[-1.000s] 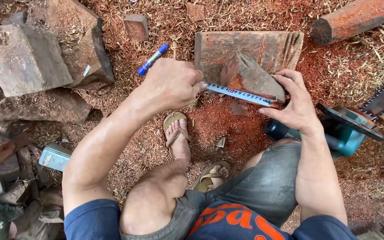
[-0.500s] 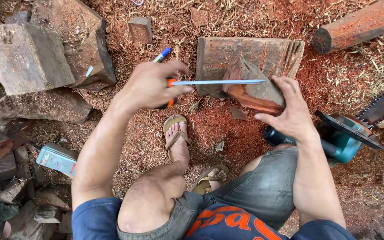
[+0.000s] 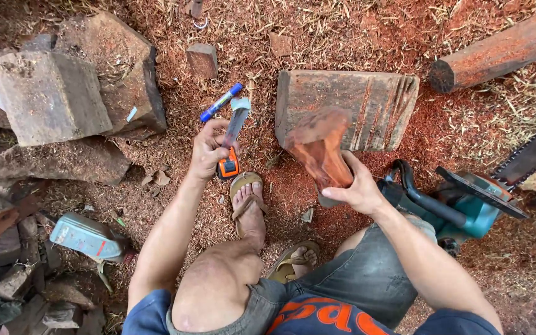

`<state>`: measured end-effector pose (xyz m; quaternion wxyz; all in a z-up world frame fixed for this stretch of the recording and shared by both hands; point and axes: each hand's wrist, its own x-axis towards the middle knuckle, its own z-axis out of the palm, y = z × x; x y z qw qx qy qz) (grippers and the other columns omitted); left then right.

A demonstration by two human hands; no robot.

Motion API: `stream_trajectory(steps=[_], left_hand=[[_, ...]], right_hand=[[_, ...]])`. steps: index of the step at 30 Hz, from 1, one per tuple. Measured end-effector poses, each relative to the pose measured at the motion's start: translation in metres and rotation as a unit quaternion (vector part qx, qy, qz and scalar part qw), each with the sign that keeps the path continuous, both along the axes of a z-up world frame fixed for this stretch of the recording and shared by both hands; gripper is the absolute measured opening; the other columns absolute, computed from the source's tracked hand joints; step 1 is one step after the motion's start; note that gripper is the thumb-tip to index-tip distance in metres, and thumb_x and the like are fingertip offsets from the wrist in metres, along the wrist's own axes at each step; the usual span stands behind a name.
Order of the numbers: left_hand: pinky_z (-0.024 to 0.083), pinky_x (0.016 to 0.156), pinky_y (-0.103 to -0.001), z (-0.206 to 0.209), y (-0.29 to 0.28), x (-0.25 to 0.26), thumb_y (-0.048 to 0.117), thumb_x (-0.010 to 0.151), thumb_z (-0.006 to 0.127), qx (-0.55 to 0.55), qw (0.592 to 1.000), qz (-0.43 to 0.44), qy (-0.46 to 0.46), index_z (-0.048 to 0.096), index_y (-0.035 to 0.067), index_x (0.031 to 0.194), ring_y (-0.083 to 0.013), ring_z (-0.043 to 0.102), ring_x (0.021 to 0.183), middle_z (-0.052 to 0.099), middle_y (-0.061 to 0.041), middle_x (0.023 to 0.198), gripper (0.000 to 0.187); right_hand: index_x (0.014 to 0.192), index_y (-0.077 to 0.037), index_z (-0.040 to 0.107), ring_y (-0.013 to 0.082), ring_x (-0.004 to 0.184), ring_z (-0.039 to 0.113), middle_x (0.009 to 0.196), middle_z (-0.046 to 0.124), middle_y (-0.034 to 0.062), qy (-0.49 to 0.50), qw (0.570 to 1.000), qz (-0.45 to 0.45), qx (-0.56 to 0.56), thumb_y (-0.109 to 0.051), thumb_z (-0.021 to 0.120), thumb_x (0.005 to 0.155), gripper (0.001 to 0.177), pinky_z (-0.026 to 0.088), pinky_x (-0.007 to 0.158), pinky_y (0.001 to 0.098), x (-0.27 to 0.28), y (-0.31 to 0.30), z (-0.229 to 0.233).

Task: Measuring and cutting pieces of wood using a tape measure, marker, and electric chainsaw in a workshop setting.

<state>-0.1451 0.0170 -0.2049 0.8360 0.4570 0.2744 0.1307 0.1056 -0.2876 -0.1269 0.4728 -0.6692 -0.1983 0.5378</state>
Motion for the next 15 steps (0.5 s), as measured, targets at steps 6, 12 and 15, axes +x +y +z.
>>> stream_trajectory(steps=[6,12,15], left_hand=[[0.059,0.074,-0.036,0.019,0.015,0.003,0.054,0.074,0.086,0.333,0.859,-0.014,0.388,0.056,0.007,0.137,-0.0183,0.074,0.086,0.076,-0.007,0.091,0.084],[0.06,0.073,-0.041,-0.021,0.003,-0.009,0.069,0.073,0.078,0.719,0.591,-0.057,0.361,0.059,0.011,0.117,-0.0228,0.072,0.08,0.073,-0.009,0.09,0.076],[0.06,0.063,-0.04,0.032,-0.022,0.026,0.069,0.09,0.064,0.501,0.8,-0.095,0.318,0.063,0.008,0.131,-0.0228,0.072,0.076,0.076,-0.011,0.093,0.074]], right_hand=[[0.145,-0.006,0.054,0.0239,0.129,0.057,0.139,0.062,0.0097,-0.038,0.997,0.044,0.054,-0.021,0.089,0.081,0.074,0.047,0.116,0.0406,-0.005,-0.017,-0.027],[0.151,-0.014,0.036,0.022,0.139,0.053,0.149,0.053,0.0048,0.228,0.97,0.052,0.067,-0.02,0.086,0.08,0.087,0.046,0.12,0.0459,-0.006,-0.036,-0.067],[0.156,-0.017,0.04,0.0227,0.149,0.047,0.155,0.051,0.0069,-0.109,0.949,0.017,0.294,-0.013,0.091,0.08,0.092,0.036,0.131,0.0473,0.009,0.019,0.008]])
